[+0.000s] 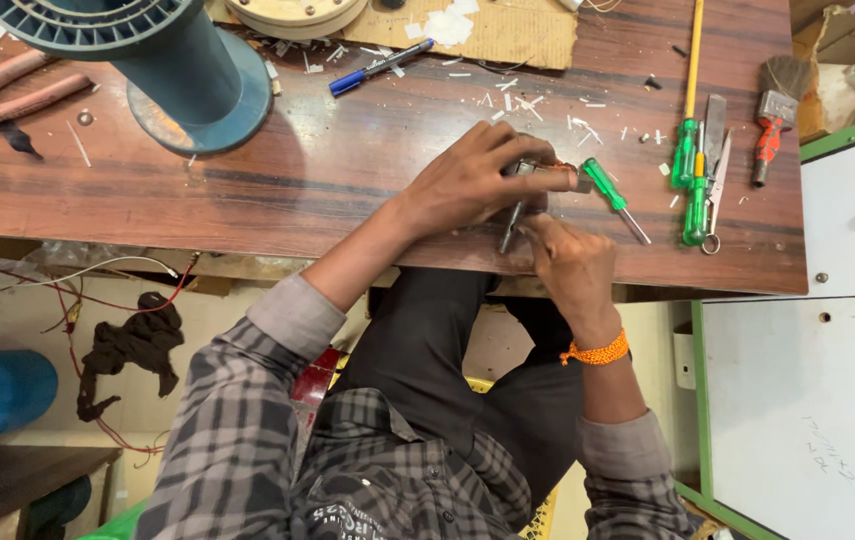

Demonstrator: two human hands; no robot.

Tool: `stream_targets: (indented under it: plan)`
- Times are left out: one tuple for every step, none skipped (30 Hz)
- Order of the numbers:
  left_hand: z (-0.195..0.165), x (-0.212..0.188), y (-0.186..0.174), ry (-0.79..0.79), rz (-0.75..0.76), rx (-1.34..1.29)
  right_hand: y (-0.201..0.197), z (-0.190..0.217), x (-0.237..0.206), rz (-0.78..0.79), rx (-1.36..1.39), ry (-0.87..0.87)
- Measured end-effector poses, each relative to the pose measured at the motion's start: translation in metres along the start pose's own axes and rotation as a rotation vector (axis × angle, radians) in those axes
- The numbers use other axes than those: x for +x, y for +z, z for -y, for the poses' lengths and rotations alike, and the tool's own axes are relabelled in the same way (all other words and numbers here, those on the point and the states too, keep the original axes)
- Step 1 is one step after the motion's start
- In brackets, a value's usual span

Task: The person sits at a workbench repairing a small electric motor armature with copper windings. They hold the armature, work on its commutator and shaft by hand, pick up a green-handled screwdriver to work on the assembly, and continue turning and manipulating the motor parts throughout the clip.

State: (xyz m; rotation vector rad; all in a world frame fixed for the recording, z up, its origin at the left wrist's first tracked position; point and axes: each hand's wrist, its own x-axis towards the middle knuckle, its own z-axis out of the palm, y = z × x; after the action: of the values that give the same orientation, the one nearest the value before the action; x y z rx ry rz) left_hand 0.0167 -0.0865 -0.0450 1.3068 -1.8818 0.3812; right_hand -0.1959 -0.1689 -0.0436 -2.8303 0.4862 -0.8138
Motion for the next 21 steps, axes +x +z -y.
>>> stream_targets:
  plan:
    - [-0.002,-0.001,-0.003,0.045,0.007,0.093,0.001,0.0,-0.002,-0.039,0.085,-0.021]
    - [-0.004,-0.003,-0.004,0.088,0.013,0.188,-0.001,-0.001,-0.003,-0.017,0.122,0.016]
    - [-0.006,-0.003,-0.006,0.112,-0.018,0.191,-0.004,0.0,-0.005,0.006,0.159,0.051]
    - [-0.007,-0.004,-0.007,0.138,-0.049,0.194,-0.007,0.003,-0.007,0.029,0.196,0.087]
    - [-0.008,-0.005,-0.007,0.165,-0.08,0.196,-0.012,0.006,-0.008,0.03,0.236,0.107]
    - [-0.009,-0.006,-0.007,0.169,-0.071,0.245,-0.018,0.009,-0.01,0.03,0.275,0.13]
    - [-0.011,-0.008,-0.007,0.173,-0.062,0.294,-0.024,0.012,-0.012,0.031,0.314,0.153]
    - [-0.013,-0.01,-0.006,0.177,-0.052,0.341,-0.03,0.015,-0.013,0.036,0.304,0.176]
    - [-0.015,-0.012,-0.006,0.17,-0.064,0.353,-0.035,0.019,-0.013,0.04,0.293,0.198]
    - [-0.017,-0.014,-0.005,0.164,-0.078,0.366,-0.04,0.022,-0.013,0.042,0.281,0.219]
    - [-0.02,-0.016,-0.005,0.157,-0.094,0.381,-0.047,0.023,-0.012,0.035,0.265,0.16]
    - [-0.022,-0.019,-0.005,0.123,-0.062,0.353,-0.054,0.024,-0.011,0.029,0.249,0.1]
    - [-0.025,-0.023,-0.006,0.087,-0.028,0.325,-0.061,0.024,-0.009,0.024,0.235,0.039]
    - [-0.027,-0.026,-0.006,0.05,0.006,0.295,-0.066,0.023,-0.006,0.037,0.23,0.049]
    - [-0.03,-0.028,-0.006,-0.018,-0.029,0.212,-0.072,0.022,-0.002,0.052,0.226,0.06]
    - [-0.034,-0.031,-0.004,-0.087,-0.063,0.127,-0.075,0.022,0.001,0.068,0.221,0.073]
    - [-0.037,-0.033,-0.002,-0.156,-0.098,0.04,-0.076,0.022,0.006,0.073,0.156,0.086]
    - [-0.041,-0.035,0.0,-0.249,-0.145,-0.057,-0.075,0.022,0.013,0.078,0.089,0.099]
    - [-0.044,-0.037,0.003,-0.339,-0.191,-0.154,-0.074,0.021,0.021,0.079,0.021,0.112]
    - [-0.047,-0.039,0.006,-0.427,-0.237,-0.251,-0.072,0.02,0.029,0.07,0.057,0.134]
    - [-0.05,-0.04,0.01,-0.529,-0.246,-0.385,-0.07,0.02,0.038,0.059,0.093,0.154]
